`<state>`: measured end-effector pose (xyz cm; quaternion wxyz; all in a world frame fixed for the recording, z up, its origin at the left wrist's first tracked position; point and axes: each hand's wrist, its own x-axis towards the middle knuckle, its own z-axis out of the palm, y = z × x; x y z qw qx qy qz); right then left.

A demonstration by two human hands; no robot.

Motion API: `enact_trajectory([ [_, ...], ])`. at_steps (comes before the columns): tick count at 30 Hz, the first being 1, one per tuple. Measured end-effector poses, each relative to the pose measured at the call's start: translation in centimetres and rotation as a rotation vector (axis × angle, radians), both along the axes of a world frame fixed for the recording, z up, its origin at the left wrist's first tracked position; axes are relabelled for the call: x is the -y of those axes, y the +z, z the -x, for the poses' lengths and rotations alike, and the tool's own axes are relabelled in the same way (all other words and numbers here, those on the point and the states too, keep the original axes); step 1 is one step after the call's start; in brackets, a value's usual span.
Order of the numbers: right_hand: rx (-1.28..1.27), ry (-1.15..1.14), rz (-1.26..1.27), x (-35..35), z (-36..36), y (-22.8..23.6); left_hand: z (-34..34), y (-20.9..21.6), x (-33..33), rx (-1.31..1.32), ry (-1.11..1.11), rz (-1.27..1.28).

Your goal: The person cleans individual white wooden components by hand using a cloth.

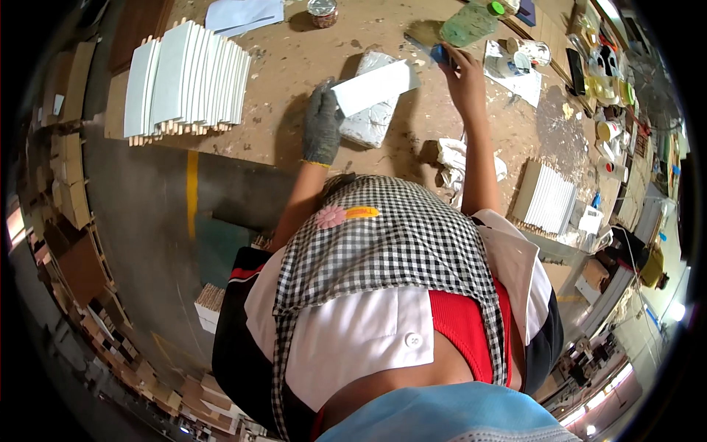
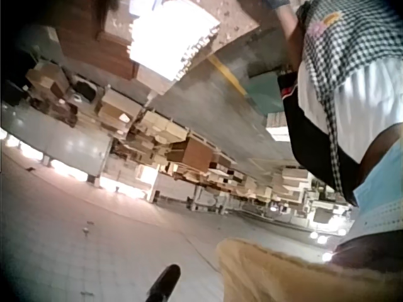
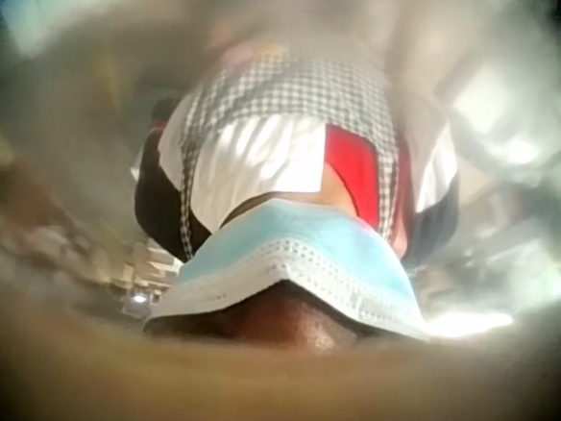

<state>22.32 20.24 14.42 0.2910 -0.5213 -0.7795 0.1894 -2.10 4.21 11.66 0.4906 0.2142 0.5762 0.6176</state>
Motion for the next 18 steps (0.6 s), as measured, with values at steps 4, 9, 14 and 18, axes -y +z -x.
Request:
enact_trajectory([
  [4, -0.200, 0.017, 0.285, 1.4, 0.9, 0.5, 1.6, -0.7, -1.0, 0.575, 0.098, 0.016],
  [9, -0.177, 0.360, 0.167, 2.5, 4.6, -0.1, 1.5, -0.2, 0.1, -0.128, -0.173, 0.089],
  [14, 0.013, 0.709, -0.114, 3.5, 11.4, 2.6, 0.7, -1.4, -0.1, 0.024, -0.088, 0.043],
  [18, 0.188, 0.836, -0.276, 3.2, 14.1, 2.3, 1.8, -4.5, -0.5, 0.217, -0.036, -0.048],
])
